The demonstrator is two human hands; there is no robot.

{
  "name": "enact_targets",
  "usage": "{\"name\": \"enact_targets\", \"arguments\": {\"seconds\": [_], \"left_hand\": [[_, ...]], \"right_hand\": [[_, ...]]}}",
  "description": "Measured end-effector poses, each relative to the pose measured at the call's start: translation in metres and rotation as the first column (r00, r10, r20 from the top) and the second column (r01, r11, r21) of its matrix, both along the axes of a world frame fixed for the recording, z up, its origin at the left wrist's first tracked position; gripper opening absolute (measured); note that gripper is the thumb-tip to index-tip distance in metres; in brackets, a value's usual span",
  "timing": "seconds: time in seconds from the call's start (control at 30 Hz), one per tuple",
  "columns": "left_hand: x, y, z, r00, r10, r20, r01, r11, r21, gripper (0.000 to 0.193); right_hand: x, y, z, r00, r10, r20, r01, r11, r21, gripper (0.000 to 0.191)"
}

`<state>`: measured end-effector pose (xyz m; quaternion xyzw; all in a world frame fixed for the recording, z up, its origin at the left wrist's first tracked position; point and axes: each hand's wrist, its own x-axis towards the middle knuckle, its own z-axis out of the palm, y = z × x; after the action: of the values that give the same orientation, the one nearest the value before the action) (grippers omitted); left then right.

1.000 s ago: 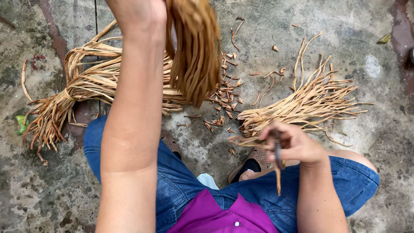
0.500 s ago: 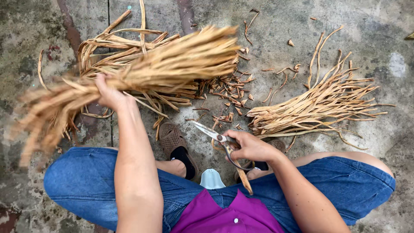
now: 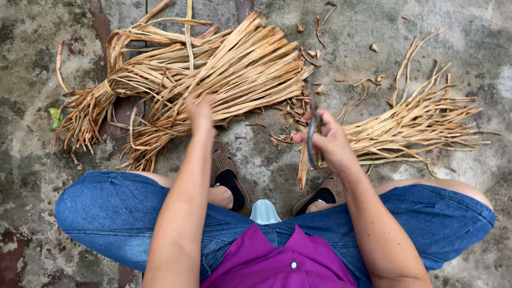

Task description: The person sits on the ground with bundles of dried leaves around them. They hold a bundle in one hand and use scissors to cut off the darkened tip ends of the leaves, letting the trimmed scraps fall onto the ground, then set the trimmed bundle aside and pick up the next bundle.

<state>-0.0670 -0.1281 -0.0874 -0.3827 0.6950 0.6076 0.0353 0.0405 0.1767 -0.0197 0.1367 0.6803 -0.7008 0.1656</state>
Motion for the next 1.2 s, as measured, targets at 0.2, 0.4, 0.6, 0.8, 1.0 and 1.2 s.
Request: {"name": "enact_targets", "arguments": {"seconds": [0.2,0.4,0.6,0.8,1.0,1.2], "left_hand": [[0.053,0.104,0.050,0.193,-0.816,-0.544,0.904,0.364,-0.225,0.062],[0.060,0.108,0.096,0.186,-0.862,-0.472,0.974,0.225,-0.027,0.027],[0.046,0.081,0.135,0.063,-0.984,-0.169,0.941,0.115,-0.317,0.026],[0.051,0.091,0.146,-0.146,-0.874,-0.462,0.416,0.370,-0.831,0.054],[0.069,0.131,0.123,-0.015,-0.900,-0.436,0.684,0.308,-0.661,0.035],[0.051,0.131,0.109,0.466,-0.760,-0.452,0.855,0.519,0.009,0.020]], "right_hand": [[0.007,0.017,0.031,0.998,-0.063,-0.001,0.059,0.934,-0.354,0.042],[0.013,0.038,0.055,0.990,-0.141,-0.016,0.114,0.858,-0.501,0.045],[0.024,0.045,0.066,0.999,-0.028,0.021,0.035,0.861,-0.507,0.045],[0.020,0.045,0.063,0.986,-0.148,0.079,0.167,0.901,-0.400,0.045],[0.009,0.028,0.057,0.985,-0.171,0.036,0.168,0.877,-0.450,0.040],[0.008,0.033,0.069,0.942,-0.273,-0.193,0.287,0.957,0.047,0.049]]}}
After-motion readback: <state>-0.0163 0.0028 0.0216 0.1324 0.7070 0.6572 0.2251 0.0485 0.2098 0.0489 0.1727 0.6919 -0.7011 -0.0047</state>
